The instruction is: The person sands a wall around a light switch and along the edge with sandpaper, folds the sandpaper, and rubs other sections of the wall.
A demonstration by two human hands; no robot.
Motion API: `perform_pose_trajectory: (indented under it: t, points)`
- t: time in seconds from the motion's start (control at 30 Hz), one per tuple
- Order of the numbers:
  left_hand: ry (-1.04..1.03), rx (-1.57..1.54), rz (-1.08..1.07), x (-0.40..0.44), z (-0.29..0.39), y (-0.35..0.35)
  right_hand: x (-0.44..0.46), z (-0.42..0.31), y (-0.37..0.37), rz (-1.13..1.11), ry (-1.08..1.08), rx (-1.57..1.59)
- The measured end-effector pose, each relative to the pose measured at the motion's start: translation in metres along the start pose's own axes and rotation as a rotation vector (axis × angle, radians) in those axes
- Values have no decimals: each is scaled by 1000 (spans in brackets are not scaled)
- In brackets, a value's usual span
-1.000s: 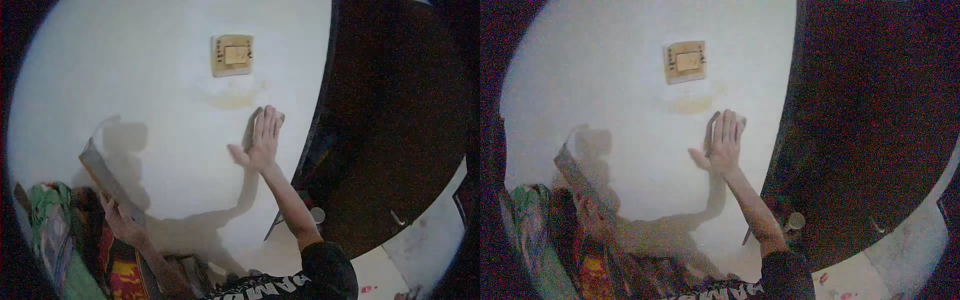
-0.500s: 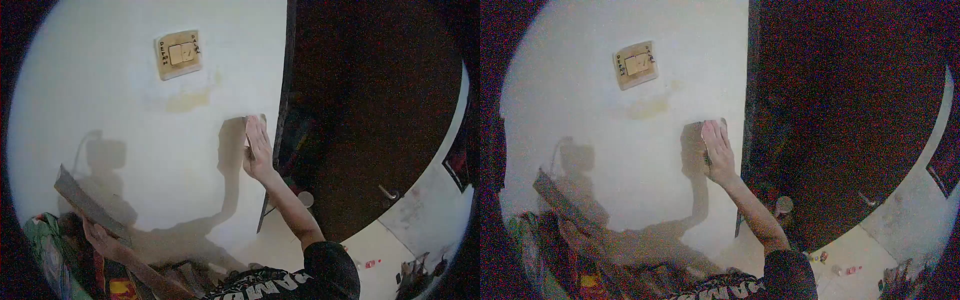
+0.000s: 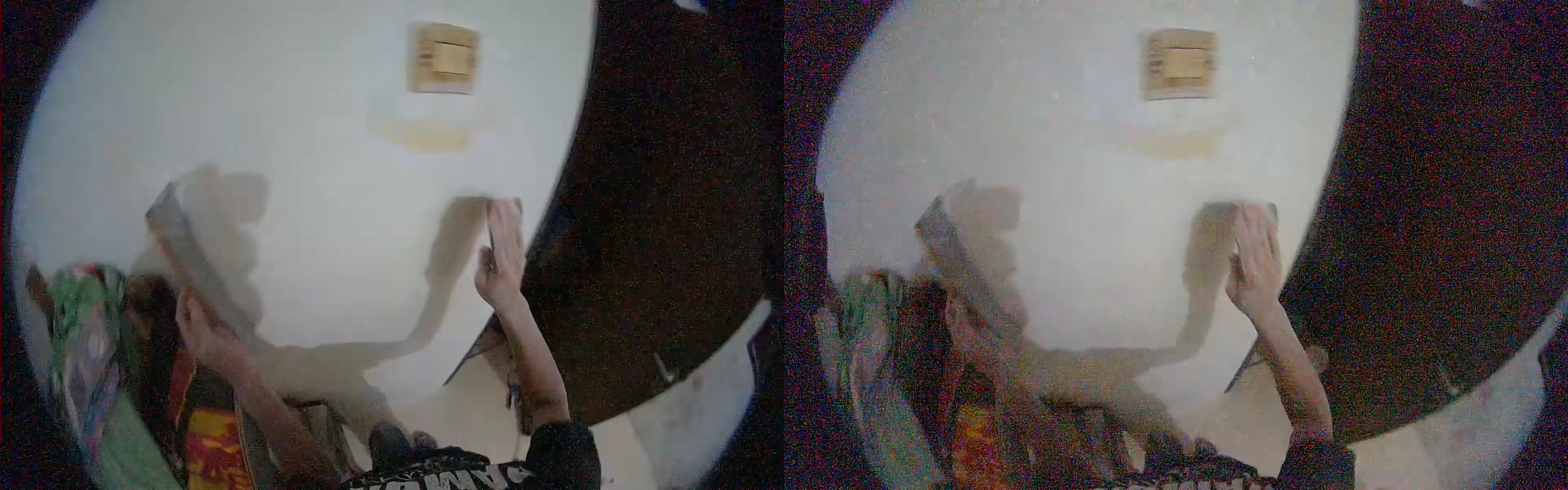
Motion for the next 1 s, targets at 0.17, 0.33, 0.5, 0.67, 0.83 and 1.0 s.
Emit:
perform_pose_trajectory:
  t: [0.17, 0.33, 0.5, 0.67, 0.83, 1.0]
  points:
    - [829, -796, 98, -2, -5, -2, -20, -39, -67, -203, 131, 62]
    - [878, -759, 146, -5, -6, -4, -22, -59, -124, -275, 222, -18]
    - [794, -743, 189, 0, -18, -62, -3, -45, -190, -114, 303, -145]
    - [784, -883, 215, -4, -12, -57, 52, -66, -169, -211, 386, -149]
    - [822, -869, 174, 1, -11, -52, 126, -104, -163, -192, 473, -148]
    - [796, -985, 197, 2, -6, -57, 130, -136, -177, -160, 563, -60]
Point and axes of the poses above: each hand's wrist, its own x-axis towards the middle knuckle, its own y-axis out of the back of the hand, z = x × y, the point moved 9 cm from there along x, towards the middle knuckle, and after that the axes turned 7 degrees about x, right-handed, at the moved point
